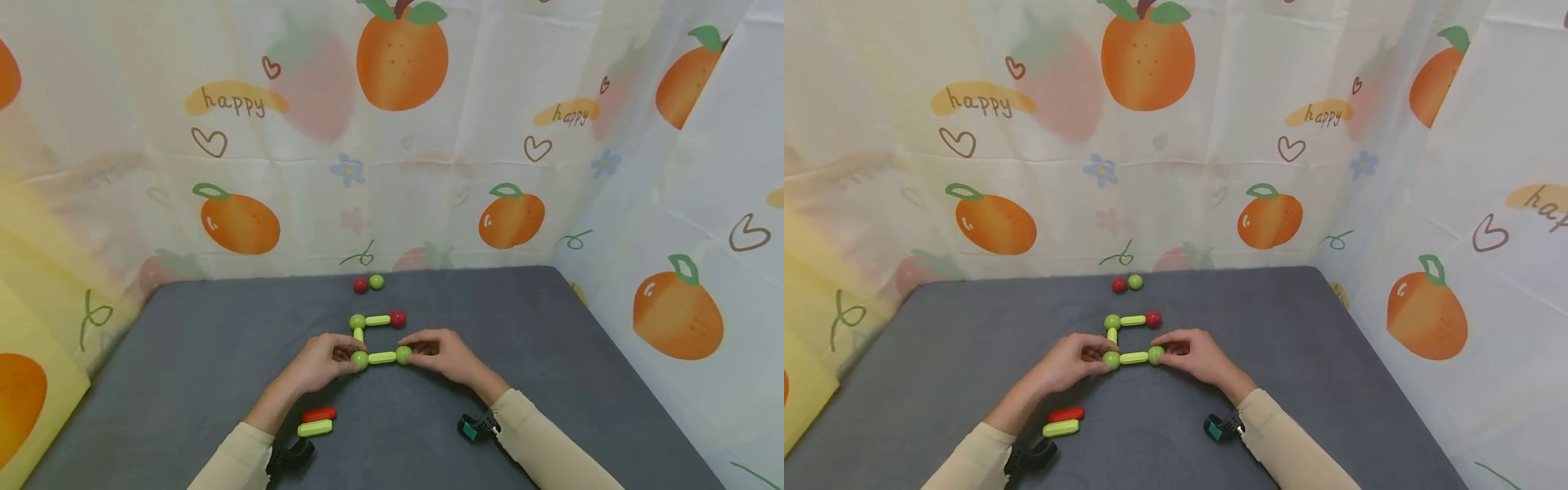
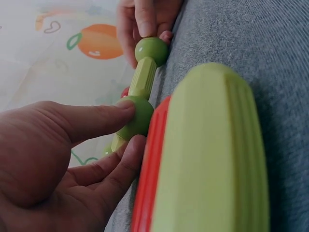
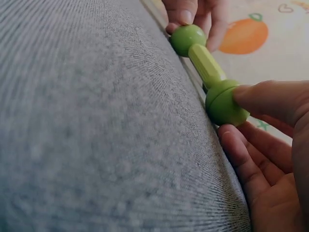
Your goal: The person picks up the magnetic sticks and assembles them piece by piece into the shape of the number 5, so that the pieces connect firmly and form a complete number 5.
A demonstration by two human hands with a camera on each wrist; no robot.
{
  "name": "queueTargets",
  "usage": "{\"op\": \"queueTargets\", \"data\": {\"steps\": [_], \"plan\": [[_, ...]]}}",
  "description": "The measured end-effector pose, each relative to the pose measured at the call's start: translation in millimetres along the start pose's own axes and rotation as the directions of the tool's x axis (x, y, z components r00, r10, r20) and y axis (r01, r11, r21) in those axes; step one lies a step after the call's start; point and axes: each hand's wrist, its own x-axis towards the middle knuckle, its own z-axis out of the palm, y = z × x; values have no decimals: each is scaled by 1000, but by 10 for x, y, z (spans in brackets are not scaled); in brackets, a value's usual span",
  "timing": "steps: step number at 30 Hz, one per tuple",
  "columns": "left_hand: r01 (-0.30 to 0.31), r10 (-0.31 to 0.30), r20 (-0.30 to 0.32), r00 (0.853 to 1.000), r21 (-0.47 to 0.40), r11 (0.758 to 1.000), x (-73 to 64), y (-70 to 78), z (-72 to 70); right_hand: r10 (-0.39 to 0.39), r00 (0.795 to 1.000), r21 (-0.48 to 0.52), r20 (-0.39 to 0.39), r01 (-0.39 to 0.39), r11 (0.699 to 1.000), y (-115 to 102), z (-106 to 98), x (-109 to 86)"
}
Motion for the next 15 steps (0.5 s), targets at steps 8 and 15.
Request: {"op": "queueTargets", "data": {"steps": [8, 15], "plan": [[51, -46, -38, 998, 127, 991, -301, 211, -250, 2, 1000, 16, -2, -2, 1000, 5, 0, 28], [-82, 54, 109, 993, 272, 959, -870, 326, -307, 5, 1000, 18, -1, -5, 1000, 16, 8, -28]]}}
